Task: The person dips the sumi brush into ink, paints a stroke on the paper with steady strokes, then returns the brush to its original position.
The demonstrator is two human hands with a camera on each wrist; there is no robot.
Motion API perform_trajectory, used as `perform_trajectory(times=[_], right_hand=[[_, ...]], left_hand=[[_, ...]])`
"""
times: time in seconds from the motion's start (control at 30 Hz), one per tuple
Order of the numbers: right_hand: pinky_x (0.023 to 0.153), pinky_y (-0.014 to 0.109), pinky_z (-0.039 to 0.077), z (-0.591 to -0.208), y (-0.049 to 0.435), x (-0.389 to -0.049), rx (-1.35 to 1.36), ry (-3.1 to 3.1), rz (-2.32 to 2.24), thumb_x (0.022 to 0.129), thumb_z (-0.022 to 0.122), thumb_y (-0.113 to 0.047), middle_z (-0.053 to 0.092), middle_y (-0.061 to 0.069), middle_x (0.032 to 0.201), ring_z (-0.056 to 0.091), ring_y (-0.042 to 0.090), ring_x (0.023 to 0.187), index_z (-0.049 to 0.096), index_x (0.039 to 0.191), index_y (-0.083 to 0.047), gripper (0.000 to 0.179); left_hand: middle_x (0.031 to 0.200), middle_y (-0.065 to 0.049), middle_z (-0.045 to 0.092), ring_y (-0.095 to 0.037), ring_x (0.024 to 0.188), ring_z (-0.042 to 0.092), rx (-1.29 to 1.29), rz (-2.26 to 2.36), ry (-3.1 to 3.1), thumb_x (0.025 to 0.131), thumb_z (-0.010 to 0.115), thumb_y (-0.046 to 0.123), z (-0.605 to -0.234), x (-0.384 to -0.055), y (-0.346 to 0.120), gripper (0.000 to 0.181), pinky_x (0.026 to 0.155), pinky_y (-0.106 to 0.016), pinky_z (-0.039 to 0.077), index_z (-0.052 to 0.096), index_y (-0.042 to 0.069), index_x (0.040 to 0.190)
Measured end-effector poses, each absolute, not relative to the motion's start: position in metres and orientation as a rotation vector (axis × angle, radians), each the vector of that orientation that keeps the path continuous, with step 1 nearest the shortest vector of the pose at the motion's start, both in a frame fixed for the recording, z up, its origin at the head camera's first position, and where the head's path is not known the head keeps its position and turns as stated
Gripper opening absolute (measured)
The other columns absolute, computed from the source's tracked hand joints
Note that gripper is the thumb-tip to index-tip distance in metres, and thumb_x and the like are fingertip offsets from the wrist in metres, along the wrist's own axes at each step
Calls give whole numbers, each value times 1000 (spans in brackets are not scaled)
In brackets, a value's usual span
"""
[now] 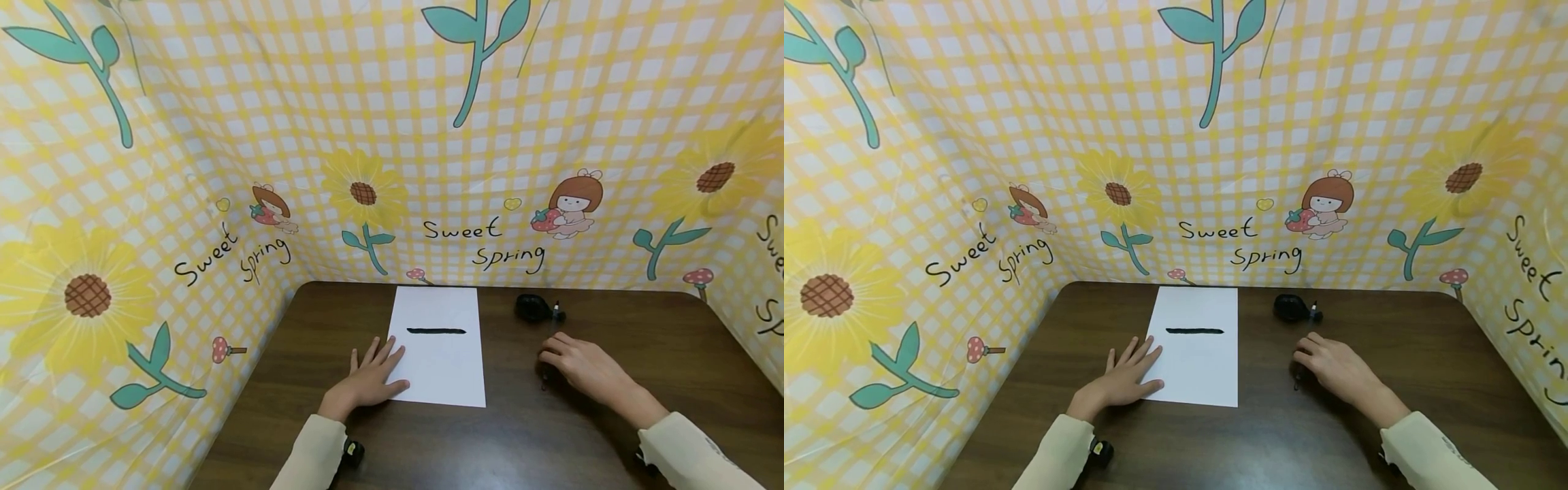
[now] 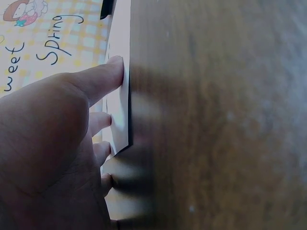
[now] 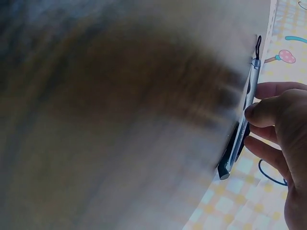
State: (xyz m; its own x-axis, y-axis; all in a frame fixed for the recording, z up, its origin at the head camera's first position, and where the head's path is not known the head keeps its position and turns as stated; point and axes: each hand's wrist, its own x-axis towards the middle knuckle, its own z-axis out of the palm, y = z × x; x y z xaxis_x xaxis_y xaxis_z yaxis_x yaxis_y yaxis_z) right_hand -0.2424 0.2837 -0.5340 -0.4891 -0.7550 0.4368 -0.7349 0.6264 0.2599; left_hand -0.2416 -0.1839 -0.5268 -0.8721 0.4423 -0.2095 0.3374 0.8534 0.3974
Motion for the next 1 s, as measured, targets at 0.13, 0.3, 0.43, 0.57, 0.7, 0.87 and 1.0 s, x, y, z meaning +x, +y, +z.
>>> perform_trajectory(times=[0.13,0.3,0.43,0.57,0.7,0.87,1.0], right_hand=[[70,34,61,-534,286,-241,1166,-2335,-52,69,95,4,73,5,110,69,22,99,78,103,-13,42],[69,35,61,-534,292,-240,1167,-2334,-6,67,92,7,73,6,110,69,23,99,78,103,-14,44],[68,35,61,-531,294,-239,1151,-2323,17,66,93,6,73,6,109,69,23,98,77,102,-14,44],[67,35,61,-528,295,-238,1129,-2308,27,64,94,5,73,6,107,69,23,96,77,101,-13,45],[67,36,61,-527,296,-237,1118,-2293,51,64,92,6,73,6,108,69,24,96,78,102,-12,44],[66,37,60,-525,299,-235,1087,-2281,99,64,88,6,74,7,109,69,24,97,79,104,-11,44],[64,39,59,-521,304,-234,1046,-2272,150,82,75,-1,74,8,109,69,25,97,79,105,-8,25]], left_hand=[[182,-8,8,-43,167,-2,604,532,2728,107,54,57,-527,-241,-185,80,123,-80,-7,26,20,171],[181,-11,9,-45,166,-2,616,573,2720,106,57,56,-527,-242,-186,81,122,-81,-8,27,18,171],[181,-10,9,-43,167,0,602,546,2736,106,57,56,-526,-242,-186,79,123,-80,-6,29,19,171],[182,-9,7,-42,167,0,591,525,2741,106,57,56,-528,-243,-185,79,123,-80,-5,28,20,171],[182,-10,5,-41,168,-1,603,531,2734,107,56,56,-528,-244,-187,79,123,-79,-7,27,20,171],[182,-12,5,-43,167,-3,639,612,2712,106,53,61,-531,-247,-190,82,122,-80,-11,25,20,172],[181,-13,6,-44,167,-2,649,660,2714,107,51,60,-534,-247,-191,81,121,-82,-10,25,20,172]])
